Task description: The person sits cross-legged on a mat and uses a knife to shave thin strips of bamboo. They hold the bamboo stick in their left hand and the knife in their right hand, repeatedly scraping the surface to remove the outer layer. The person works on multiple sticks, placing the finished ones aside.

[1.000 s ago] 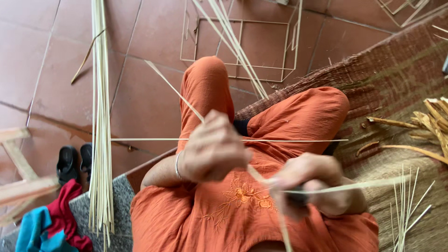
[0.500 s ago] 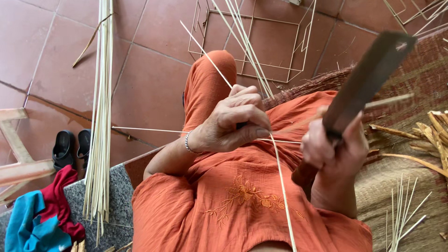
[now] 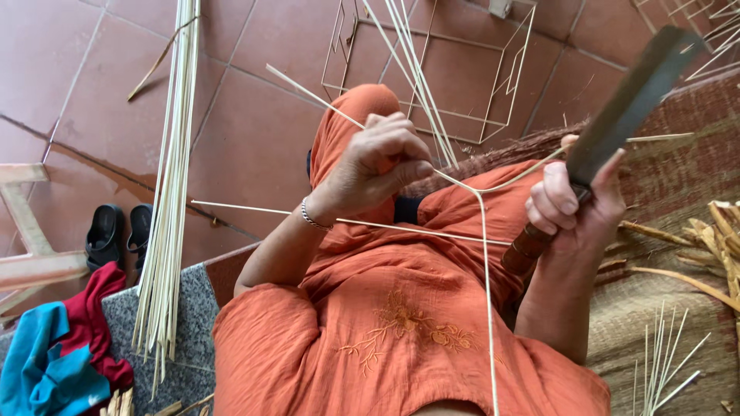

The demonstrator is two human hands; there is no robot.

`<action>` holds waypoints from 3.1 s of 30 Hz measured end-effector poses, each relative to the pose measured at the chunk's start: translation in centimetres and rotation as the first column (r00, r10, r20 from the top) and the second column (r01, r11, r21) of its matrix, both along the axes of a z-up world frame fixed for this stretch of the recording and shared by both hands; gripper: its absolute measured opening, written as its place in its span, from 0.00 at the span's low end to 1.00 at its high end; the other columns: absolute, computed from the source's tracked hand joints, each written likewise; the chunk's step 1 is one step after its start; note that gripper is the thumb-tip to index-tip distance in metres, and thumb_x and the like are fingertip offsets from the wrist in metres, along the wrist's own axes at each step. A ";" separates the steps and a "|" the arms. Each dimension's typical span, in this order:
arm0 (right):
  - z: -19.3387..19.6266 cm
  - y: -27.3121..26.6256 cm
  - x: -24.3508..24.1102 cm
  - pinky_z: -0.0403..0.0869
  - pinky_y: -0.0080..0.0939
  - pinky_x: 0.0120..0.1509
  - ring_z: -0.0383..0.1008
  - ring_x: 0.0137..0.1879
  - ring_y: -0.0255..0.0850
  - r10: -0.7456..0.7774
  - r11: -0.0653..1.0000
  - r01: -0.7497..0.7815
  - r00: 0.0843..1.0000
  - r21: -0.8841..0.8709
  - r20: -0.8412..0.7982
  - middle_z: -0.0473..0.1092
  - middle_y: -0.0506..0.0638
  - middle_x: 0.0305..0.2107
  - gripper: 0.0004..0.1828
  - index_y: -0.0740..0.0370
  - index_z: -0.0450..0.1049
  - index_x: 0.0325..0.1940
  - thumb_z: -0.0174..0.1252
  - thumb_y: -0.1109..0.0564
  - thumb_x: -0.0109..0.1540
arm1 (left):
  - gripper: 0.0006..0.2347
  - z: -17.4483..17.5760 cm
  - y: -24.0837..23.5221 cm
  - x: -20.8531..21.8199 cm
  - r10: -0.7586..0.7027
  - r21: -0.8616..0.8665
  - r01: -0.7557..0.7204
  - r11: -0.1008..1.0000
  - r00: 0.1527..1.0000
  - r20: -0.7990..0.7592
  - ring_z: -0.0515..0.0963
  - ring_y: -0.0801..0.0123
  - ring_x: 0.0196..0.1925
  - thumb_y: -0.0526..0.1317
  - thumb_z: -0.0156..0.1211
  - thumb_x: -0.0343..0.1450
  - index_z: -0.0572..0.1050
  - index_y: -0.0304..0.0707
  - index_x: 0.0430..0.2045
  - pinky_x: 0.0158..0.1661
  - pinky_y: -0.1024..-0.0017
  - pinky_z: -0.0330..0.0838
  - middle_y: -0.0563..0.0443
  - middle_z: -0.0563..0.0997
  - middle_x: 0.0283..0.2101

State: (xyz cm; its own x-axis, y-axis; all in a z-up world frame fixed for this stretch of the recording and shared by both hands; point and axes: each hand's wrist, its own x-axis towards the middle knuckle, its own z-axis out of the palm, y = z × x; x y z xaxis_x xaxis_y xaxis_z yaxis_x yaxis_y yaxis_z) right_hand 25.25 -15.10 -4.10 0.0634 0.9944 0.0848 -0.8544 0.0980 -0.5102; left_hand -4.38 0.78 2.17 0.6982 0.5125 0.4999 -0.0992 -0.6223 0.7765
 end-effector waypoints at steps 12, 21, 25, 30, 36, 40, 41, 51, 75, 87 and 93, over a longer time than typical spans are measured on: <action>-2.1 2.3 1.2 0.62 0.30 0.18 0.56 0.15 0.27 -0.026 0.976 0.030 0.999 0.217 -0.022 0.62 0.42 0.13 0.29 0.66 0.58 0.70 0.39 0.38 0.79 | 0.05 -2.7 1.1 1.3 -0.021 -0.116 0.025 0.993 0.999 0.035 0.70 0.73 0.36 0.41 0.65 0.76 0.78 0.42 0.34 0.44 0.72 0.59 0.59 0.74 0.31; 0.5 2.1 -5.4 0.65 0.35 0.17 0.62 0.17 0.33 0.107 0.979 -0.172 0.890 0.110 0.443 0.68 0.48 0.20 0.34 0.66 0.54 0.74 0.47 0.40 0.74 | 0.08 -3.2 0.0 3.5 0.100 -0.118 -0.098 0.988 0.995 0.012 0.68 0.75 0.32 0.44 0.69 0.72 0.78 0.41 0.30 0.41 0.72 0.58 0.60 0.75 0.29; 1.1 1.7 -6.9 0.61 0.33 0.18 0.58 0.18 0.32 0.031 0.999 -0.038 0.885 0.006 0.464 0.68 0.49 0.22 0.27 0.66 0.64 0.67 0.48 0.42 0.76 | 0.11 -4.0 0.6 3.6 0.054 -0.204 -0.047 0.978 0.998 0.029 0.71 0.79 0.31 0.48 0.71 0.70 0.78 0.43 0.28 0.39 0.75 0.63 0.62 0.75 0.29; -0.4 3.3 -4.8 0.62 0.34 0.19 0.58 0.17 0.31 0.070 0.996 -0.083 0.954 0.035 0.291 0.67 0.47 0.19 0.25 0.65 0.68 0.65 0.46 0.42 0.76 | 0.08 -6.3 3.7 3.6 -0.021 -0.065 0.026 0.998 0.998 0.065 0.70 0.74 0.33 0.43 0.68 0.74 0.78 0.41 0.30 0.39 0.72 0.61 0.59 0.74 0.29; -3.9 5.0 -2.6 0.60 0.33 0.21 0.55 0.18 0.31 0.003 0.995 0.019 0.973 -0.097 0.230 0.62 0.45 0.19 0.27 0.62 0.67 0.67 0.45 0.39 0.76 | 0.03 -9.3 5.3 5.3 -0.098 -0.113 0.108 0.988 0.991 0.090 0.72 0.77 0.32 0.38 0.66 0.76 0.81 0.42 0.34 0.33 0.77 0.67 0.59 0.78 0.31; -5.7 5.5 -0.6 0.60 0.32 0.21 0.53 0.19 0.30 0.018 0.995 -0.001 0.986 -0.101 0.165 0.60 0.44 0.21 0.28 0.61 0.67 0.69 0.44 0.38 0.76 | 0.05 -11.0 6.6 4.5 0.057 -0.204 -0.063 0.977 0.998 -0.035 0.69 0.78 0.28 0.37 0.72 0.71 0.80 0.38 0.30 0.30 0.78 0.65 0.58 0.75 0.27; -6.0 5.5 -0.5 0.60 0.30 0.22 0.53 0.20 0.29 0.018 0.994 -0.006 0.993 -0.107 0.115 0.60 0.44 0.21 0.29 0.61 0.67 0.69 0.44 0.38 0.76 | 0.05 -11.4 7.1 4.4 0.030 -0.217 -0.034 0.976 0.999 -0.021 0.68 0.78 0.29 0.37 0.72 0.71 0.80 0.37 0.31 0.31 0.78 0.65 0.58 0.74 0.28; -10.5 7.9 1.8 0.61 0.30 0.25 0.55 0.22 0.29 -0.030 0.977 0.052 0.994 -0.205 0.110 0.60 0.44 0.23 0.28 0.62 0.64 0.70 0.42 0.38 0.77 | 0.07 -14.0 9.7 3.8 -0.027 -0.302 -0.004 0.953 0.995 -0.100 0.70 0.79 0.31 0.39 0.70 0.72 0.81 0.35 0.35 0.32 0.76 0.67 0.55 0.77 0.30; -2.7 9.5 -4.2 0.63 0.31 0.21 0.60 0.17 0.30 -0.113 0.968 0.214 0.842 -0.134 0.527 0.65 0.45 0.19 0.29 0.62 0.66 0.66 0.44 0.38 0.73 | 0.15 -13.7 10.5 12.2 0.058 -0.404 -0.164 0.900 0.963 -0.263 0.67 0.81 0.26 0.47 0.75 0.68 0.79 0.31 0.28 0.26 0.77 0.65 0.58 0.72 0.22; -10.5 10.5 1.5 0.62 0.28 0.25 0.55 0.22 0.28 -0.028 0.984 0.055 0.988 -0.171 0.153 0.61 0.42 0.22 0.32 0.64 0.61 0.70 0.45 0.37 0.74 | 0.10 -18.7 15.3 13.6 -0.311 -0.444 0.213 0.871 0.937 -0.162 0.81 0.79 0.39 0.41 0.68 0.71 0.83 0.36 0.40 0.43 0.76 0.77 0.56 0.86 0.37; -13.9 11.9 4.1 0.62 0.29 0.26 0.54 0.22 0.28 0.023 0.988 -0.007 0.995 -0.157 0.099 0.60 0.43 0.23 0.30 0.62 0.61 0.70 0.45 0.37 0.74 | 0.09 -18.1 17.2 13.1 -0.219 -0.330 0.095 0.939 0.906 -0.363 0.81 0.77 0.36 0.42 0.71 0.69 0.84 0.36 0.36 0.40 0.75 0.76 0.53 0.86 0.34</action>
State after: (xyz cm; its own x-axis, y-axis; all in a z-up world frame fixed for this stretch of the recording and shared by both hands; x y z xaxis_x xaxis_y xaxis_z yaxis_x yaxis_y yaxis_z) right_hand 29.39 -3.24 -17.99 0.0470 0.9967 -0.0666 -0.7989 -0.0025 -0.6015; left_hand 8.70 17.93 -15.93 0.8876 0.4604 0.0134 0.1715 -0.3573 0.9181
